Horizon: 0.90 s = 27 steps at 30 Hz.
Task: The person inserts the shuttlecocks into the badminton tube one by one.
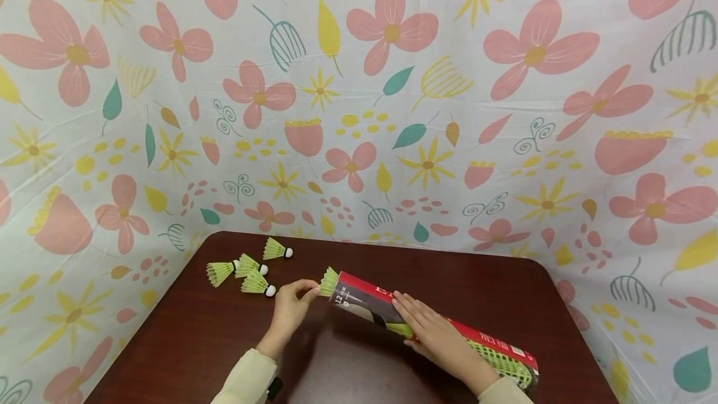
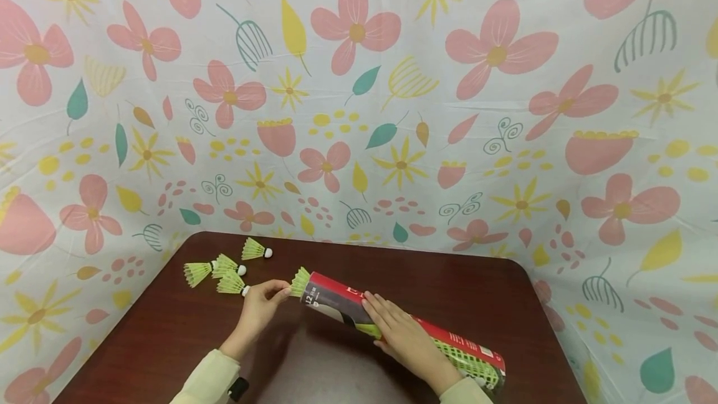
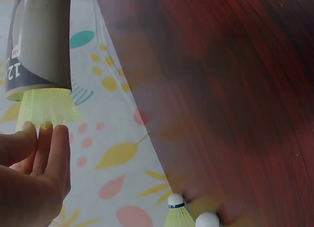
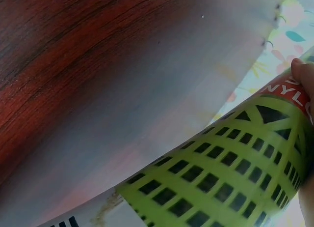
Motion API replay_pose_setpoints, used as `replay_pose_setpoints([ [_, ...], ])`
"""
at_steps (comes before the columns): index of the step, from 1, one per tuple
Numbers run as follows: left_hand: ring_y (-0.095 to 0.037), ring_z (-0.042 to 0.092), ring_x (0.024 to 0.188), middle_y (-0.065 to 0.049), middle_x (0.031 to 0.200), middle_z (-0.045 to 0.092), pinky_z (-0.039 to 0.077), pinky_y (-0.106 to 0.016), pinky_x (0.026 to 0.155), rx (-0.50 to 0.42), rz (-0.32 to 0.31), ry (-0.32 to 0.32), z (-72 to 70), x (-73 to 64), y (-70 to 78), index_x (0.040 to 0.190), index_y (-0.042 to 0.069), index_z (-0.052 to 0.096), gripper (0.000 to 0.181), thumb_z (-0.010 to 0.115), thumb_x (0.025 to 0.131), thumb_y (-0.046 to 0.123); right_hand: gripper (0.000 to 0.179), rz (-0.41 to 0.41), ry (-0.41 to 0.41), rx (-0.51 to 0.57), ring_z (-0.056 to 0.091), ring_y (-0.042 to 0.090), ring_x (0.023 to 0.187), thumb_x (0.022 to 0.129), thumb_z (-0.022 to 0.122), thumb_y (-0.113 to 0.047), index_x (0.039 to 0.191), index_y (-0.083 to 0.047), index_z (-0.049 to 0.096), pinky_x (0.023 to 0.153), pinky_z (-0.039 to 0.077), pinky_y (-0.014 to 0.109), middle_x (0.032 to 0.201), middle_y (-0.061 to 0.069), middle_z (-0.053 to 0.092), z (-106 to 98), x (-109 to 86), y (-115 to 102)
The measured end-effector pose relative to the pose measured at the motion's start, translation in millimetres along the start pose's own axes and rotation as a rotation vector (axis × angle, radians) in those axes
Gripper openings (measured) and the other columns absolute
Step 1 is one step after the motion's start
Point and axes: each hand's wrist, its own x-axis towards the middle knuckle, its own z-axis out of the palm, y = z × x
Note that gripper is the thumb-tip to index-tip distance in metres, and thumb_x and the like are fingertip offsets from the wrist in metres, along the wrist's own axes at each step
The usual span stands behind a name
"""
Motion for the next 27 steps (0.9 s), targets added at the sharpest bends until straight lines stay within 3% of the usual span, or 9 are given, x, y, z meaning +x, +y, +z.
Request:
replay_pose_setpoints([
  [3,-0.013,0.058,0.069,-0.005,0.078,0.07,0.047,-0.022,0.06,-0.007,0.009,-0.01,1.8,0.4,1.7,0.082,0.001,0.072,0.01,0.073,0.085,0.01,0.077,-0.002,0.003,0.002,0.03,0.021,0.141,0.094,0.054,-0.048,0.153,-0.007,0.024,0.115,0.004,0.02,0.157,0.009,0.025,1.4,0.3,0.2],
  [7,-0.015,0.059,0.069,-0.004,0.077,0.07,0.047,-0.023,0.061,-0.014,0.012,-0.014,3.3,1.3,3.3,0.082,0.001,0.072,0.013,0.074,0.085,0.013,0.078,0.009,-0.002,0.008,0.029,0.02,0.142,0.094,0.052,-0.05,0.153,-0.009,0.022,0.115,0.005,0.019,0.158,0.007,0.023,2.0,0.1,0.4],
  [18,-0.013,0.059,0.07,-0.006,0.078,0.071,0.047,-0.021,0.061,-0.042,-0.007,-0.044,5.8,1.3,3.2,0.082,0.001,0.073,0.01,0.075,0.083,0.011,0.092,0.022,-0.013,0.007,0.029,0.02,0.142,0.084,0.074,-0.036,0.154,-0.009,0.021,0.115,0.004,0.019,0.159,0.005,0.02,-0.1,-1.2,-1.3],
  [23,-0.013,0.06,0.067,-0.006,0.076,0.07,0.047,-0.02,0.059,-0.063,-0.006,-0.066,9.3,0.7,5.3,0.082,0.001,0.073,0.008,0.077,0.08,0.008,0.082,0.01,-0.003,-0.005,0.029,0.02,0.142,0.091,0.062,-0.045,0.154,-0.009,0.022,0.115,0.004,0.02,0.159,0.005,0.021,-0.2,-1.2,-0.7],
  [27,-0.012,0.06,0.066,-0.006,0.075,0.07,0.047,-0.02,0.058,-0.066,-0.002,-0.082,10.3,2.3,6.3,0.082,0.002,0.074,0.005,0.077,0.079,0.005,0.082,0.008,0.0,0.001,0.029,0.02,0.141,0.091,0.061,-0.046,0.153,-0.009,0.023,0.115,0.004,0.019,0.159,0.006,0.022,-1.1,-0.4,0.0],
])
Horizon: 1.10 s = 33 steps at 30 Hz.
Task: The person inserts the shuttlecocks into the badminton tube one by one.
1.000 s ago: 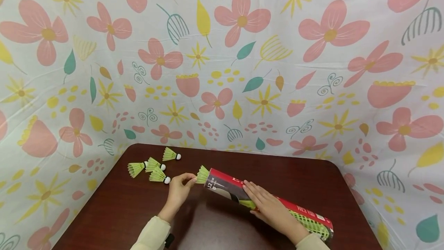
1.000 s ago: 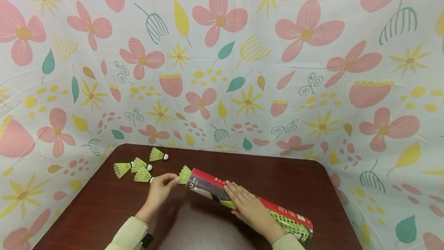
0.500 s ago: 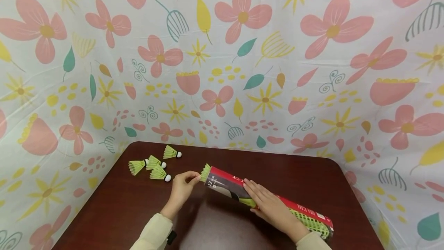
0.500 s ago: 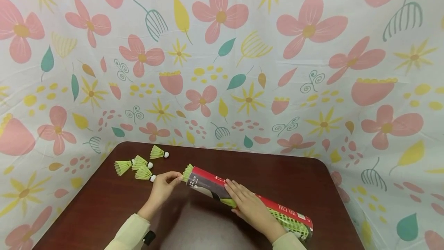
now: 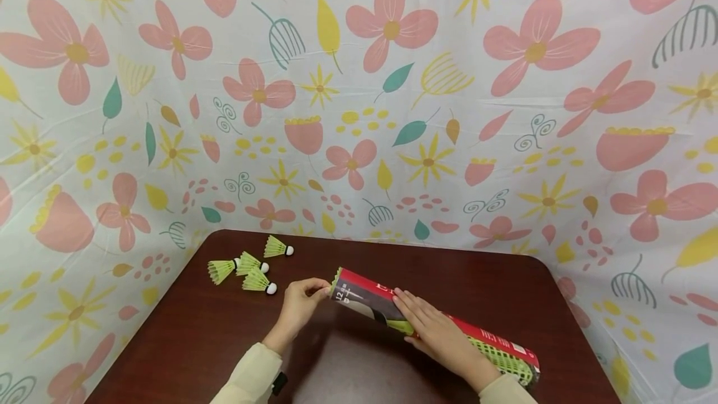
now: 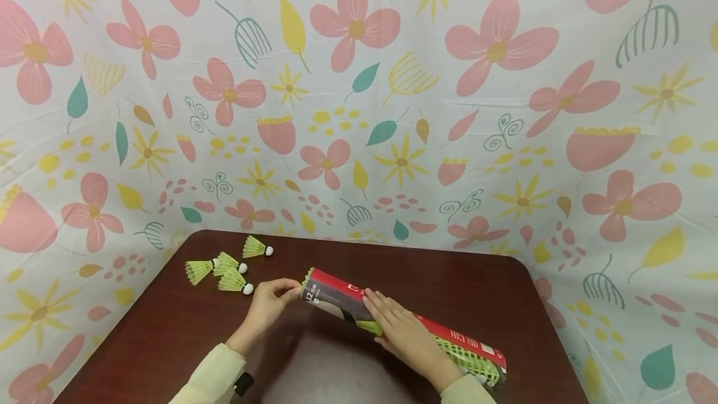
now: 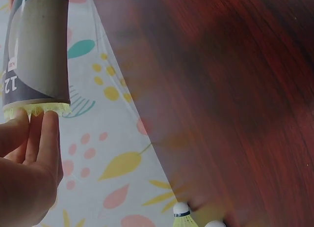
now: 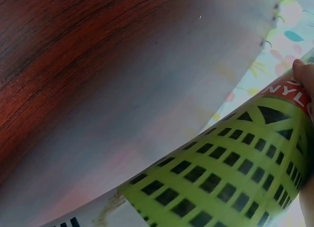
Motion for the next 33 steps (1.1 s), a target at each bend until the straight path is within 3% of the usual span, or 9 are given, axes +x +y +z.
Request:
replay_pose_setpoints([
  [12,-0.022,0.063,0.07,-0.008,0.076,0.072,0.047,-0.02,0.057,-0.022,-0.032,-0.072,-2.5,2.6,1.4,0.081,-0.001,0.075,0.006,0.076,0.08,0.004,0.083,-0.009,0.003,0.009,0.03,0.02,0.141,0.09,0.063,-0.044,0.153,-0.009,0.023,0.115,0.005,0.019,0.157,0.008,0.026,1,0.4,-1],
  [21,-0.009,0.06,0.068,-0.009,0.08,0.072,0.048,-0.021,0.059,-0.094,-0.028,-0.139,-9.0,4.4,-8.7,0.082,0.002,0.076,0.006,0.077,0.08,0.008,0.097,0.009,-0.011,0.01,0.029,0.02,0.142,0.079,0.081,-0.031,0.154,-0.009,0.022,0.114,0.002,0.018,0.157,0.008,0.025,2,-1.6,-4],
  [26,-0.012,0.063,0.071,-0.01,0.083,0.072,0.049,-0.021,0.061,-0.113,-0.045,-0.11,-18.1,7.1,-12.1,0.085,0.001,0.076,0.008,0.076,0.082,0.008,0.094,0.033,-0.023,-0.006,0.029,0.02,0.141,0.082,0.077,-0.035,0.153,-0.009,0.023,0.114,0.002,0.018,0.158,0.007,0.025,0,-0.7,-2],
  [30,-0.013,0.065,0.072,-0.009,0.084,0.072,0.05,-0.022,0.062,-0.065,-0.064,-0.065,-28.4,8.3,-18.6,0.089,0.0,0.074,0.008,0.074,0.083,0.006,0.081,0.03,-0.019,-0.012,0.03,0.019,0.141,0.092,0.057,-0.049,0.154,-0.009,0.022,0.114,0.003,0.019,0.158,0.006,0.024,-2,-1.2,-1],
  [33,-0.019,0.066,0.076,-0.009,0.087,0.071,0.051,-0.024,0.064,-0.011,-0.062,-0.017,-37.4,9.6,-27.3,0.092,0.001,0.074,0.009,0.072,0.085,0.005,0.079,0.019,0.001,-0.002,0.032,0.02,0.14,0.093,0.05,-0.053,0.153,-0.009,0.024,0.114,0.004,0.018,0.157,0.007,0.026,-1,-1.6,0],
])
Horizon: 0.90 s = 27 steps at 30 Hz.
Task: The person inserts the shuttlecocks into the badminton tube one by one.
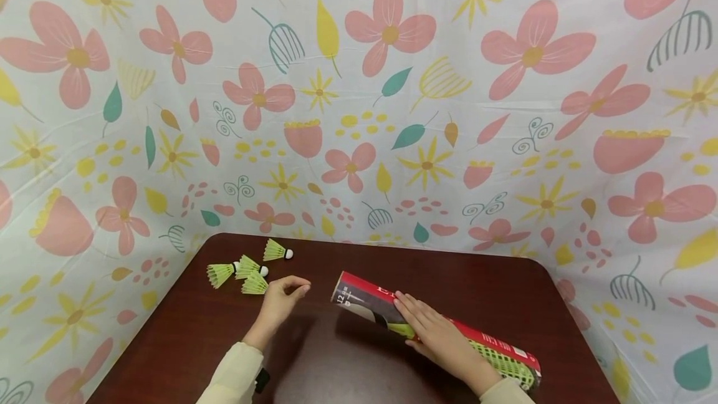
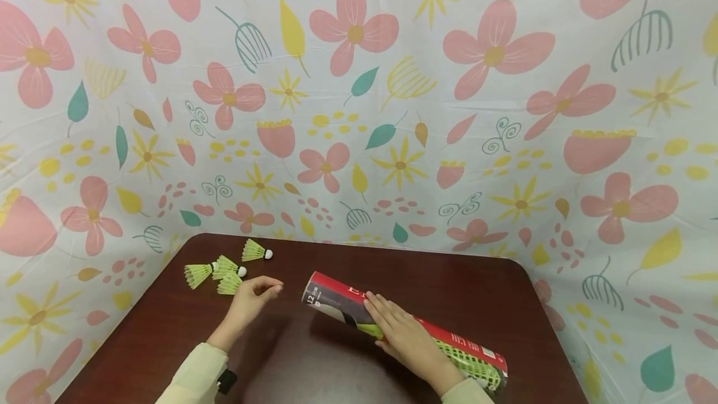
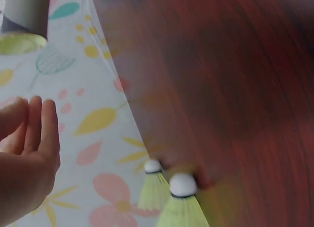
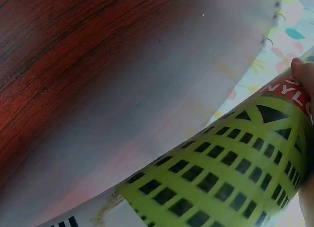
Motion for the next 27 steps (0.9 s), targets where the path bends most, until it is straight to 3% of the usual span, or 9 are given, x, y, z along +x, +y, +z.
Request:
replay_pose_setpoints([
  [7,-0.032,0.066,0.089,-0.016,0.097,0.071,0.054,-0.032,0.07,0.197,0.017,0.167,-28.1,2.4,-24.0,0.101,-0.001,0.072,0.013,0.069,0.088,0.002,0.093,0.007,-0.006,0.006,0.032,0.021,0.14,0.082,0.077,-0.036,0.153,-0.008,0.023,0.114,0.002,0.018,0.157,0.008,0.026,-1,-2.4,-2],
  [13,-0.036,0.065,0.092,-0.022,0.102,0.068,0.053,-0.047,0.071,0.34,-0.041,0.299,-54.3,4.2,-40.6,0.108,-0.004,0.069,0.019,0.064,0.09,0.0,0.093,0.008,-0.016,0.003,0.033,0.02,0.14,0.082,0.076,-0.037,0.153,-0.009,0.023,0.114,0.002,0.017,0.157,0.007,0.026,-1,-4.9,-3],
  [16,-0.04,0.061,0.095,-0.027,0.107,0.064,0.051,-0.05,0.074,0.353,-0.097,0.308,-64.9,6.8,-46.3,0.114,-0.008,0.064,0.024,0.061,0.092,0.0,0.09,0.004,-0.018,-0.003,0.032,0.02,0.14,0.085,0.072,-0.04,0.153,-0.009,0.023,0.114,0.004,0.017,0.158,0.006,0.024,-1,-4.4,-2],
  [21,-0.043,0.056,0.1,-0.032,0.112,0.057,0.048,-0.053,0.08,0.39,-0.157,0.296,-75.3,10.5,-58.2,0.122,-0.012,0.057,0.032,0.06,0.094,0.003,0.081,-0.003,-0.007,-0.023,0.031,0.02,0.141,0.091,0.058,-0.049,0.153,-0.009,0.024,0.114,0.02,0.025,0.158,0.006,0.025,-1,-3.8,-1],
  [23,-0.045,0.055,0.102,-0.033,0.114,0.056,0.048,-0.053,0.081,0.41,-0.165,0.29,-76.9,10.9,-62.7,0.125,-0.013,0.055,0.035,0.06,0.094,0.004,0.08,-0.002,-0.006,-0.034,0.032,0.019,0.14,0.092,0.057,-0.05,0.153,-0.009,0.025,0.11,0.03,0.031,0.157,0.006,0.026,-1,-3.9,-1],
  [27,-0.046,0.056,0.1,-0.034,0.111,0.056,0.049,-0.054,0.08,0.427,-0.171,0.287,-77.2,10.7,-67.1,0.122,-0.014,0.056,0.034,0.06,0.094,0.004,0.082,0.002,-0.018,-0.049,0.032,0.019,0.14,0.09,0.06,-0.05,0.153,-0.009,0.026,0.107,0.036,0.036,0.157,0.006,0.026,-2,-3.9,0],
])
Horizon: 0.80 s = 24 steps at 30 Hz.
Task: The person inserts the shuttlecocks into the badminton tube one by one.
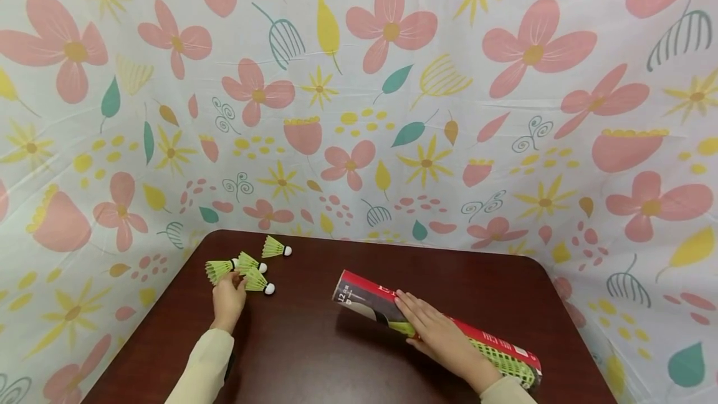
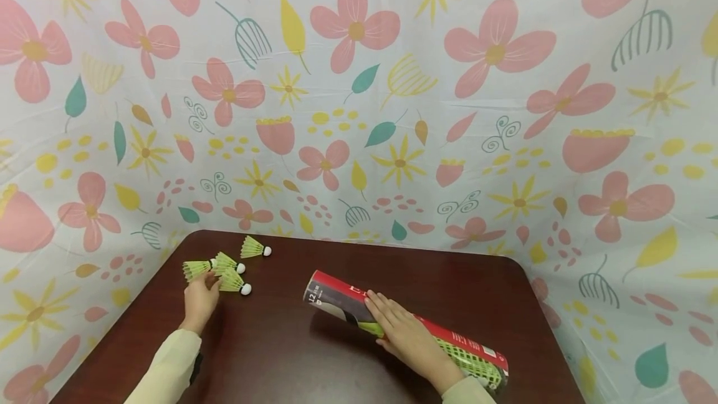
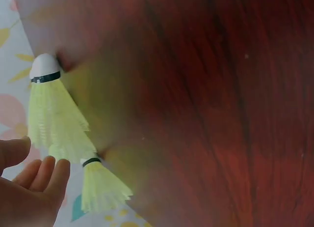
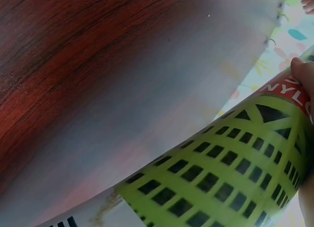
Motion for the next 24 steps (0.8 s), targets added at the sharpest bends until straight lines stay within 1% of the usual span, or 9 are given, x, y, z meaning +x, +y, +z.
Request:
replay_pose_setpoints([
  [2,-0.045,0.059,0.095,-0.032,0.106,0.06,0.049,-0.053,0.077,0.005,0.013,0.01,1.3,1.0,-1.4,0.117,-0.014,0.059,0.029,0.061,0.093,0.003,0.081,0.003,-0.004,0.003,0.031,0.018,0.141,0.091,0.057,-0.051,0.153,-0.009,0.025,0.111,0.028,0.03,0.158,0.006,0.026,1,0.5,1],
  [5,-0.042,0.062,0.088,-0.028,0.098,0.065,0.05,-0.052,0.073,0.01,0.039,0.023,3.7,1.7,-2.6,0.11,-0.012,0.064,0.022,0.062,0.092,0.001,0.081,0.01,-0.009,0.009,0.03,0.018,0.141,0.092,0.053,-0.053,0.153,-0.01,0.024,0.114,0.011,0.022,0.158,0.006,0.025,2,0.8,1],
  [7,-0.04,0.063,0.084,-0.026,0.095,0.066,0.05,-0.051,0.071,0.009,0.051,0.024,5.5,1.9,-3.0,0.106,-0.01,0.066,0.018,0.063,0.091,0.0,0.081,0.008,-0.005,0.021,0.031,0.018,0.141,0.092,0.054,-0.053,0.153,-0.009,0.024,0.114,0.005,0.018,0.156,0.008,0.028,3,0.7,1],
  [8,-0.04,0.063,0.082,-0.025,0.093,0.067,0.05,-0.05,0.069,0.008,0.053,0.026,6.4,1.8,-2.9,0.104,-0.009,0.067,0.016,0.063,0.09,0.001,0.081,0.009,-0.007,0.028,0.031,0.019,0.141,0.091,0.056,-0.051,0.153,-0.009,0.024,0.114,0.003,0.017,0.156,0.008,0.028,3,0.8,1],
  [10,-0.038,0.062,0.078,-0.025,0.091,0.067,0.05,-0.049,0.067,0.006,0.057,0.031,8.4,1.5,-3.3,0.1,-0.007,0.068,0.014,0.064,0.09,0.002,0.083,0.01,-0.008,0.033,0.031,0.019,0.14,0.09,0.061,-0.049,0.153,-0.01,0.023,0.113,0.002,0.017,0.156,0.009,0.029,3,0.8,0],
  [13,-0.035,0.061,0.072,-0.024,0.09,0.067,0.049,-0.046,0.061,0.0,0.053,0.033,10.7,0.3,-2.9,0.097,-0.006,0.069,0.012,0.064,0.091,0.003,0.089,0.019,-0.02,0.05,0.03,0.018,0.141,0.086,0.071,-0.041,0.154,-0.011,0.021,0.113,0.002,0.016,0.157,0.008,0.027,2,1.2,-1],
  [16,-0.034,0.061,0.07,-0.025,0.091,0.068,0.049,-0.045,0.06,-0.011,0.054,0.024,12.4,-0.7,-1.6,0.097,-0.006,0.07,0.012,0.064,0.091,0.003,0.095,0.021,-0.027,0.057,0.029,0.018,0.141,0.082,0.077,-0.035,0.154,-0.01,0.021,0.114,0.002,0.017,0.157,0.007,0.026,1,1.3,-2],
  [20,-0.034,0.062,0.073,-0.025,0.094,0.068,0.05,-0.045,0.062,-0.028,0.043,0.018,14.2,-1.9,1.0,0.097,-0.005,0.071,0.012,0.065,0.091,0.004,0.097,0.019,-0.033,0.054,0.029,0.019,0.142,0.08,0.08,-0.032,0.154,-0.01,0.02,0.114,0.002,0.017,0.158,0.007,0.023,0,0.6,-2],
  [24,-0.032,0.062,0.075,-0.023,0.094,0.069,0.049,-0.042,0.062,-0.052,0.024,0.017,15.9,-3.8,4.7,0.098,-0.004,0.071,0.013,0.065,0.091,0.005,0.099,0.022,-0.035,0.062,0.029,0.019,0.142,0.079,0.081,-0.03,0.154,-0.01,0.02,0.114,0.001,0.017,0.159,0.006,0.022,1,0.5,-2],
])
